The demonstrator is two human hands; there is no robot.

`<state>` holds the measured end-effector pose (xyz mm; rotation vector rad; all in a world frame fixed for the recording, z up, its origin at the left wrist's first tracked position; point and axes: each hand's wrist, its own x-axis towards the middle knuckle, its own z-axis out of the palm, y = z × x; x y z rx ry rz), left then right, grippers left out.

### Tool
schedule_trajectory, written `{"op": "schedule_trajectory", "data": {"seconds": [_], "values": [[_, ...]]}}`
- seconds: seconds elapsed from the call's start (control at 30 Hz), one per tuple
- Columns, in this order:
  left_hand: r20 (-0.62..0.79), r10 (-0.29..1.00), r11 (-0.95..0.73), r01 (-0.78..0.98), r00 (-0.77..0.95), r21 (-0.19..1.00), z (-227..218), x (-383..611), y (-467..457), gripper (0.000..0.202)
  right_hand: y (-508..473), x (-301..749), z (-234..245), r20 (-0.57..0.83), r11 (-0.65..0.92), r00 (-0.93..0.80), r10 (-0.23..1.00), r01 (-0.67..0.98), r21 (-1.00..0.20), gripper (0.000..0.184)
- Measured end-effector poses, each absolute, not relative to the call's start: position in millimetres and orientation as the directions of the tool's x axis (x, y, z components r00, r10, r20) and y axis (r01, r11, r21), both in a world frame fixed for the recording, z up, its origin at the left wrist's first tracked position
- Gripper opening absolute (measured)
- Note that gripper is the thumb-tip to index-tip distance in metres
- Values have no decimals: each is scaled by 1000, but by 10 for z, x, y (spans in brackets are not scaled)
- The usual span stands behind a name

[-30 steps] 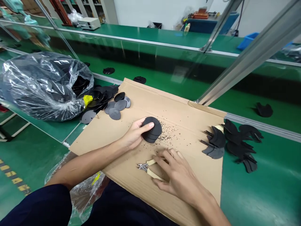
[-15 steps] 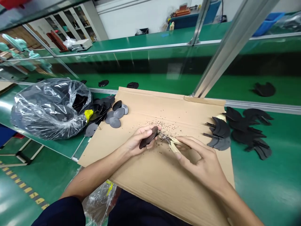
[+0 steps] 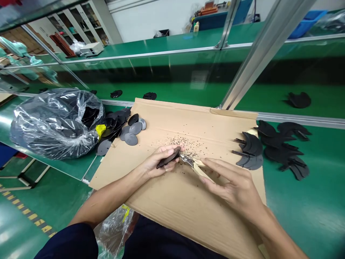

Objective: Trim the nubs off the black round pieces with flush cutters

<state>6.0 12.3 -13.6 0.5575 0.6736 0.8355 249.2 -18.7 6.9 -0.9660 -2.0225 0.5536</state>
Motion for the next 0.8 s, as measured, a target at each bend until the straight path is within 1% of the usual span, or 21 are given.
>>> {"op": "schedule_trajectory", "data": {"seconds": [0.07,0.1,0.13,0.2,0.27,0.3,0.37,0.43,0.47,0.5,0.53,0.57,0.6,0.63,0.67,0.7,0.73,0.77,0.8], "values": [[-304,832,531,-508,464,678,-146,77,124,43,-199,2481,66,434,554,-349,831,436,-709,26],[-296,849,510,-528,438,679,-150,87,126,42,-200,2470,67,382,495,-325,865,431,-754,26],[-289,866,485,-549,408,680,-154,95,128,41,-197,2455,70,309,415,-300,902,415,-809,28],[-287,893,446,-586,347,676,-155,105,134,38,-176,2421,83,115,210,-281,953,336,-918,34],[-304,903,430,-614,304,662,-147,105,139,33,-147,2391,104,-71,-13,-311,948,184,-983,41],[-315,904,428,-625,290,653,-139,102,140,31,-133,2379,115,-142,-116,-344,928,95,-989,45],[-331,902,431,-635,277,641,-122,95,141,28,-118,2367,136,-233,-283,-416,879,-62,-957,50],[-344,896,443,-635,282,633,-107,92,138,28,-123,2367,144,-263,-366,-476,839,-137,-920,55],[-352,892,450,-636,284,627,-101,93,136,27,-133,2368,141,-261,-369,-496,828,-131,-920,57],[-360,889,456,-639,285,620,-97,96,135,24,-147,2369,132,-247,-338,-501,829,-98,-936,56],[-369,885,460,-644,282,611,-92,101,133,21,-164,2368,118,-217,-268,-479,851,-41,-963,54],[-382,882,464,-649,277,602,-88,107,131,17,-184,2364,98,-159,-154,-435,886,45,-987,50],[-397,877,470,-655,271,592,-82,113,129,15,-204,2357,73,-65,-5,-377,924,157,-988,46],[-413,871,476,-660,265,581,-76,119,127,15,-222,2349,44,67,164,-322,944,283,-945,43],[-428,865,484,-666,263,568,-69,124,124,16,-238,2339,14,214,321,-290,933,401,-858,43],[-439,858,493,-670,268,555,-62,129,119,18,-251,2330,-15,347,448,-285,893,495,-745,43],[-445,852,503,-673,277,542,-56,132,113,20,-260,2322,-42,449,539,-303,841,556,-634,43],[-447,845,514,-672,293,532,-53,135,106,22,-265,2317,-64,510,597,-333,793,590,-544,44],[-447,839,527,-669,310,525,-51,137,98,23,-267,2314,-82,544,629,-354,761,610,-483,44]]}}
